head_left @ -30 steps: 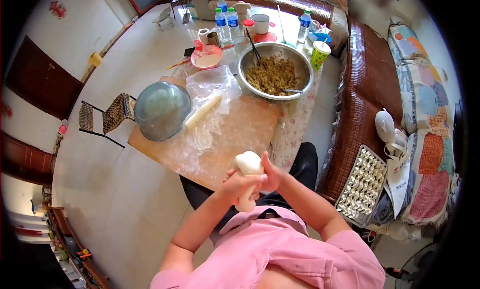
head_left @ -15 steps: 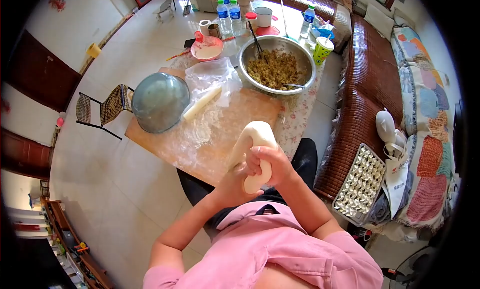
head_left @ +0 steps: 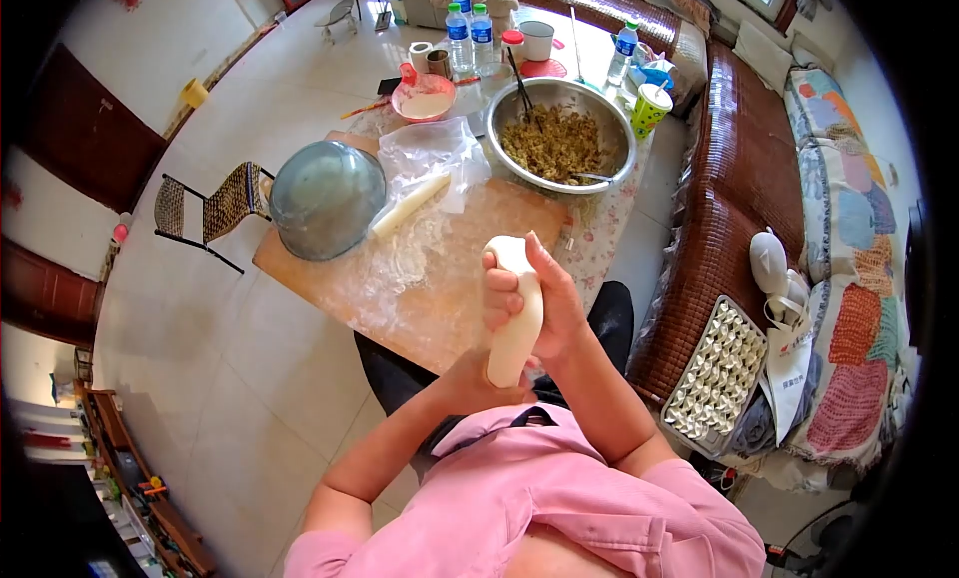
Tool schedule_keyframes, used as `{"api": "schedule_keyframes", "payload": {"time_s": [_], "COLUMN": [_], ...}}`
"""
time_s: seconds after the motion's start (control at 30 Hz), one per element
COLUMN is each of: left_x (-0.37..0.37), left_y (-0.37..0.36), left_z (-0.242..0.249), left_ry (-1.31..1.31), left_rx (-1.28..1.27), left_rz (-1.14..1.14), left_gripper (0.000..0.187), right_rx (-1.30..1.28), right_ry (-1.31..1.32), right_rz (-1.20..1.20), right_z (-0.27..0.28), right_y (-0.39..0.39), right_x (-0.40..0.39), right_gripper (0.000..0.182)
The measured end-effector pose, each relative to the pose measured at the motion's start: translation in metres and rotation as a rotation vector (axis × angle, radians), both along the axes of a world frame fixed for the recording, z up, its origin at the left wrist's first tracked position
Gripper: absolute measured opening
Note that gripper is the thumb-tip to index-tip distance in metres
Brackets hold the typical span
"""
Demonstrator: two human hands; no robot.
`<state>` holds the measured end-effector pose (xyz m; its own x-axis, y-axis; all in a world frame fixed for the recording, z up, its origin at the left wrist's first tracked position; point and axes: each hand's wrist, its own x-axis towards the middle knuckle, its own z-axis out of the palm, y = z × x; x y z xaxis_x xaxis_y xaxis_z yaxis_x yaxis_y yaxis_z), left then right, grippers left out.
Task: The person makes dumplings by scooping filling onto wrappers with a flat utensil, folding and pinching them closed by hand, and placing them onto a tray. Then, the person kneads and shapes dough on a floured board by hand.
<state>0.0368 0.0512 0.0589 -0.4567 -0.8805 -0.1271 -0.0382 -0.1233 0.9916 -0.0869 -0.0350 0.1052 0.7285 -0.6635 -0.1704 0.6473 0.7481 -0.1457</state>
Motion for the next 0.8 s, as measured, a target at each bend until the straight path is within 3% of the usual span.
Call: {"api": "schedule_keyframes", "payload": {"time_s": [0.03, 0.1, 0.27, 0.33, 0.4, 0.43, 0.47, 0.5, 0.53, 0.6, 0.67, 0.73, 0.77, 0.8], "left_x": [0.000, -0.002, 0.000, 0.001, 0.000, 0.003, 0.007, 0.010, 0.011, 0.010, 0.013, 0.021, 0.021, 0.019], "left_y": [0.001, 0.004, -0.002, -0.009, -0.009, -0.010, -0.010, -0.011, -0.010, -0.009, -0.013, -0.015, -0.016, -0.017], "left_z": [0.001, 0.006, 0.000, 0.000, 0.000, -0.013, -0.026, -0.030, -0.034, -0.028, -0.023, -0.025, -0.027, -0.029], "left_ry": [0.001, -0.300, -0.270, -0.279, -0.674, -0.851, -0.852, -0.858, -0.859, -0.877, -0.895, -0.346, -0.348, 0.093], "left_rx": [-0.002, -0.208, -0.242, -0.281, -0.586, -0.672, -0.669, -0.525, -0.381, -0.268, -0.153, -0.118, -0.115, 0.064], "left_rz": [0.001, 0.114, 0.107, 0.130, -0.088, -0.201, -0.202, -0.123, -0.046, -0.092, -0.130, -0.183, -0.181, -0.029], "left_gripper": [0.027, 0.029, 0.026, 0.024, 0.020, 0.020, 0.020, 0.022, 0.023, 0.032, 0.041, 0.074, 0.074, 0.089], "right_rx": [-0.002, -0.043, -0.104, -0.145, -0.098, -0.196, -0.295, -0.299, -0.296, -0.318, -0.255, -0.190, -0.177, -0.163], "right_ry": [0.001, -0.052, 0.124, 0.071, 0.069, 0.162, 0.254, 0.328, 0.326, 0.557, 0.557, 0.557, 0.512, 0.466], "right_rz": [0.001, 0.024, -0.001, 0.167, 0.240, 0.248, 0.255, 0.208, 0.203, 0.157, 0.088, 0.025, 0.014, 0.000], "right_z": [-0.003, -0.018, -0.039, -0.038, -0.059, -0.066, -0.070, -0.060, -0.062, -0.070, -0.071, -0.070, -0.066, -0.062], "right_y": [-0.001, -0.006, -0.013, -0.002, -0.006, -0.006, -0.005, 0.000, 0.002, 0.005, 0.007, 0.007, 0.005, 0.003], "right_x": [-0.001, -0.004, -0.002, -0.002, -0.015, -0.019, -0.021, -0.021, -0.020, -0.016, -0.010, -0.008, -0.007, -0.007], "right_gripper": [0.030, 0.037, 0.055, 0.062, 0.061, 0.059, 0.056, 0.040, 0.040, 0.026, 0.020, 0.013, 0.020, 0.030]}}
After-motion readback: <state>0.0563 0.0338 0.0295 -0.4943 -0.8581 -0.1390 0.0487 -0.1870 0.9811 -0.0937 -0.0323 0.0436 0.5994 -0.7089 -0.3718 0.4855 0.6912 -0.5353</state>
